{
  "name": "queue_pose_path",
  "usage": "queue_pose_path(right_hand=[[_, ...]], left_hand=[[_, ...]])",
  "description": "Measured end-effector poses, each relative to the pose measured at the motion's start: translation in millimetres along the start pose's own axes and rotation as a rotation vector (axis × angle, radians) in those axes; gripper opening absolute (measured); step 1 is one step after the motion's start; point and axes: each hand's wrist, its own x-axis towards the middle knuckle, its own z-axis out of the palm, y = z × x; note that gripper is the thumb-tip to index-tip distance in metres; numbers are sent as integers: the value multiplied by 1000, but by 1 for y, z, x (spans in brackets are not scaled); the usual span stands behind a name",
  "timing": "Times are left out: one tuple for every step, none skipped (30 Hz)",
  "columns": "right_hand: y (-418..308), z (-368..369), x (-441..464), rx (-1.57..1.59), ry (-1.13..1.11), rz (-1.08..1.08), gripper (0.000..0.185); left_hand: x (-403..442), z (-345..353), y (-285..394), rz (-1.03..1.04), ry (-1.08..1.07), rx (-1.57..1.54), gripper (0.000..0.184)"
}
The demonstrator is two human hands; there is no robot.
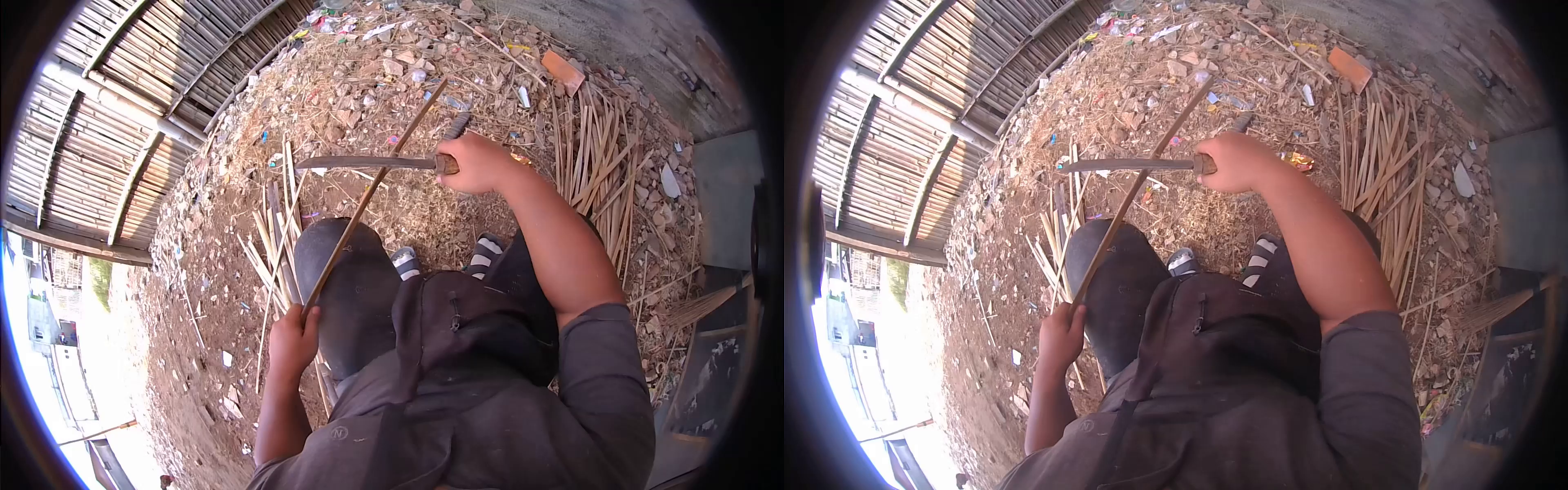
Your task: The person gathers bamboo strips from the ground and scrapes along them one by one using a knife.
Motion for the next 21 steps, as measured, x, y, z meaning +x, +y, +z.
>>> queue_pose_path(right_hand=[[-1, 3, 0, -1, -22, -6, 38], [3, 16, 1, 1, 52, -98, 35], [-3, 17, -1, -23, 25, -102, 34], [-12, 20, 0, -47, -2, -107, 34], [-21, 23, 0, -73, -30, -112, 33], [-41, 12, -5, -113, -109, -73, 33], [-44, 15, -3, -136, -106, -84, 32], [-46, 18, -1, -159, -103, -96, 31], [-46, 23, 1, -181, -101, -108, 30], [-39, 31, 5, -126, -74, -89, 29], [-25, 40, 11, -73, -48, -70, 27], [-20, 42, 14, -22, -18, -49, 26], [-15, 43, 15, 5, 20, -34, 26], [-11, 45, 17, 32, 57, -19, 25], [-16, 40, 16, 59, 93, -4, 25], [-21, 37, 13, 2, 54, -16, 25], [-29, 36, 8, -54, 13, -27, 25], [-37, 32, 6, -109, -30, -38, 26], [-41, 31, 6, -111, -72, -49, 24], [-44, 32, 7, -110, -117, -60, 23], [-45, 37, 7, -105, -168, -73, 22]], left_hand=[[-2, 1, 0, -10, 2, -41, 42], [-3, 3, -1, -42, -33, -83, 44], [-3, 5, -4, -19, -19, -91, 43], [-3, 7, -7, 3, -5, -99, 43], [-3, 9, -10, 25, 9, -109, 43], [-4, 10, -10, 28, 12, -124, 43], [-5, 12, -11, 32, 14, -139, 42], [-6, 13, -11, 35, 16, -152, 42], [-6, 14, -11, 53, 32, -120, 41], [-8, 16, -10, 70, 46, -88, 41], [-9, 18, -11, 87, 60, -57, 40], [-9, 19, -12, 89, 62, -30, 39], [-9, 20, -13, 92, 65, -4, 39], [-8, 20, -14, 96, 68, 21, 38], [-7, 20, -14, 100, 67, 32, 38], [-6, 19, -13, 103, 64, 43, 38], [-6, 19, -12, 104, 59, 53, 37], [-6, 19, -11, 112, 82, 76, 37], [-5, 19, -10, 118, 103, 100, 37], [-4, 20, -9, 121, 122, 125, 37], [-3, 21, -10, 92, 120, 148, 37]])
